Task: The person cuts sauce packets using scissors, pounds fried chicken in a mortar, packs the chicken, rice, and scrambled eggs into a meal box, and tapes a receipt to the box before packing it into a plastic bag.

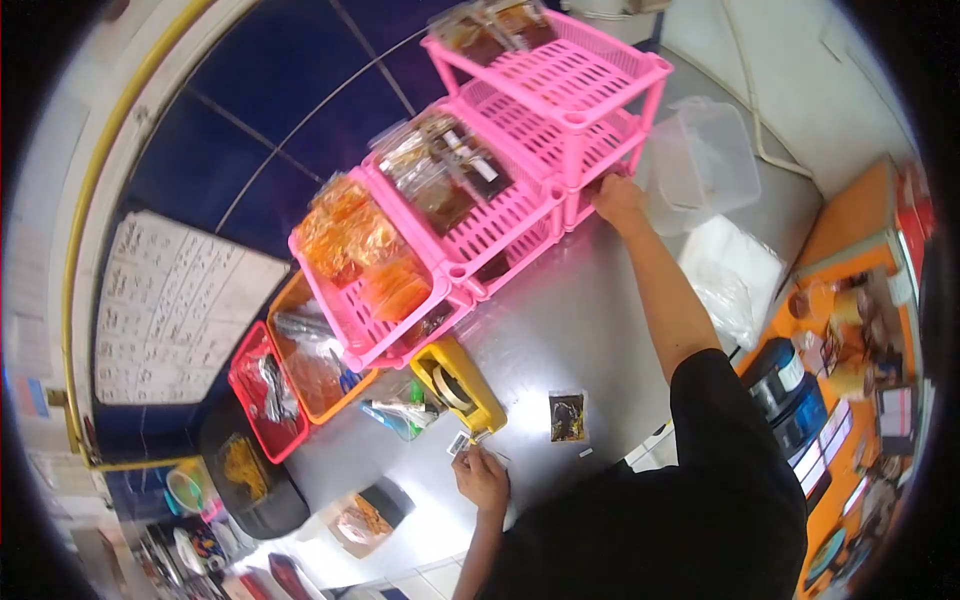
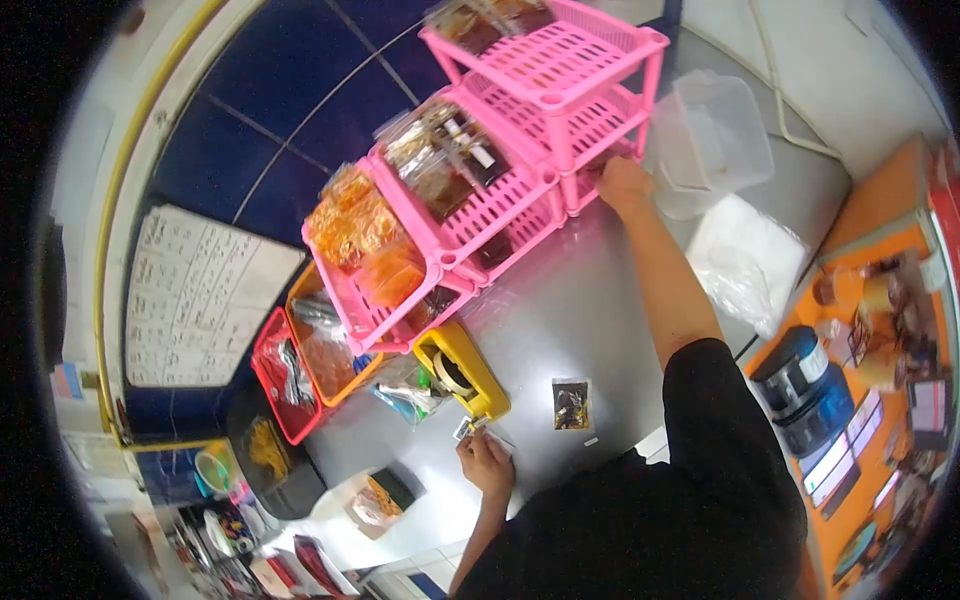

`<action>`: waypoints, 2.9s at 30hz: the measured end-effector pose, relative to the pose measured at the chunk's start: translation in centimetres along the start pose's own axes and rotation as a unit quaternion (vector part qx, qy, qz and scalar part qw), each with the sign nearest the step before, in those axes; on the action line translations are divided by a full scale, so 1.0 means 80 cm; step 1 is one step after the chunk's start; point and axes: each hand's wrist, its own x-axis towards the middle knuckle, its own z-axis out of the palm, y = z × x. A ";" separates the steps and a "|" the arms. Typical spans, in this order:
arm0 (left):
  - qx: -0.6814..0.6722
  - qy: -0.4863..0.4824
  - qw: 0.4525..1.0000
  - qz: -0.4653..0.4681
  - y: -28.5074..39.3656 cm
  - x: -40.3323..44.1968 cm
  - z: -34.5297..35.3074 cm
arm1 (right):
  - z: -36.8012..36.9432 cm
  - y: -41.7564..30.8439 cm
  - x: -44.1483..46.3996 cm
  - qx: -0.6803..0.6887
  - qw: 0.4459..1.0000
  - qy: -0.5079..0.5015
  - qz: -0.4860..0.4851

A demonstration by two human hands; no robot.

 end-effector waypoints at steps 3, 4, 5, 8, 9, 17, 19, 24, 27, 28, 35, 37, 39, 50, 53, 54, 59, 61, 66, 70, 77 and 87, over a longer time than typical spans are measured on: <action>-0.007 -0.020 0.999 -0.031 0.001 0.001 -0.002 | 0.015 -0.008 0.034 -0.052 0.999 -0.011 -0.011; -0.006 -0.019 0.999 -0.043 0.001 0.000 -0.002 | 0.020 -0.008 0.042 -0.062 0.998 -0.002 -0.014; -0.011 -0.027 0.999 -0.041 0.000 0.000 -0.003 | 0.022 -0.003 0.048 -0.062 0.998 -0.004 -0.027; -0.016 -0.020 0.999 -0.036 -0.002 0.005 -0.004 | 0.019 -0.001 0.042 -0.058 0.998 0.032 -0.010; -0.015 -0.009 1.000 -0.023 -0.001 0.005 -0.003 | 0.015 -0.003 0.033 -0.065 0.997 0.031 -0.019; 0.002 -0.005 1.000 -0.001 0.012 0.015 -0.012 | 0.015 0.001 0.037 -0.042 0.996 0.079 0.024; 0.003 0.005 1.000 -0.002 0.010 0.011 -0.010 | 0.026 0.001 0.058 -0.070 0.994 0.077 0.012; 0.014 0.010 1.000 -0.014 0.007 0.010 -0.008 | 0.056 0.012 0.086 -0.245 0.955 0.127 -0.105; 0.006 -0.003 1.000 -0.021 0.006 0.011 -0.011 | 0.075 0.025 0.106 -0.276 0.939 0.156 -0.131; -0.009 0.001 1.000 -0.017 0.001 0.008 -0.009 | 0.066 0.019 0.101 -0.262 0.947 0.141 -0.125; -0.006 -0.016 1.000 0.019 0.003 0.007 -0.026 | 0.046 0.002 0.087 -0.227 0.963 0.093 -0.113; -0.004 -0.031 0.999 0.031 0.000 0.007 -0.028 | 0.045 -0.002 0.085 -0.221 0.965 0.083 -0.110; -0.007 -0.004 1.000 0.010 -0.001 0.007 -0.033 | 0.045 -0.007 0.087 -0.219 0.967 0.067 -0.109; -0.046 -0.074 0.996 0.037 0.008 -0.014 -0.032 | 0.077 0.056 0.142 0.039 0.987 0.040 -0.150; -0.050 -0.043 0.998 0.025 0.006 -0.021 -0.032 | 0.110 0.109 0.142 0.466 0.866 0.077 -0.164; -0.033 -0.030 0.999 0.020 0.004 -0.025 -0.032 | 0.110 0.105 0.081 0.542 0.830 0.104 -0.080; -0.008 0.007 0.999 -0.048 -0.009 -0.029 -0.044 | 0.060 0.064 -0.266 0.843 0.457 -0.283 -0.019; 0.009 0.019 0.999 -0.047 -0.014 -0.025 -0.054 | 0.073 0.060 -0.353 0.837 0.437 -0.329 -0.020; -0.007 -0.034 0.999 -0.018 -0.045 -0.040 -0.068 | 0.047 0.015 -0.467 0.771 0.494 -0.401 0.029; -0.002 -0.023 0.999 -0.041 -0.067 -0.049 -0.084 | 0.022 -0.026 -0.501 0.675 0.574 -0.463 -0.012; 0.017 0.057 0.990 -0.127 -0.130 -0.067 -0.094 | 0.057 -0.082 -0.535 0.565 0.599 -0.563 -0.068; 0.047 -0.045 0.997 0.029 -0.156 -0.016 -0.112 | 0.218 -0.233 -0.530 -0.035 0.913 -0.058 -0.402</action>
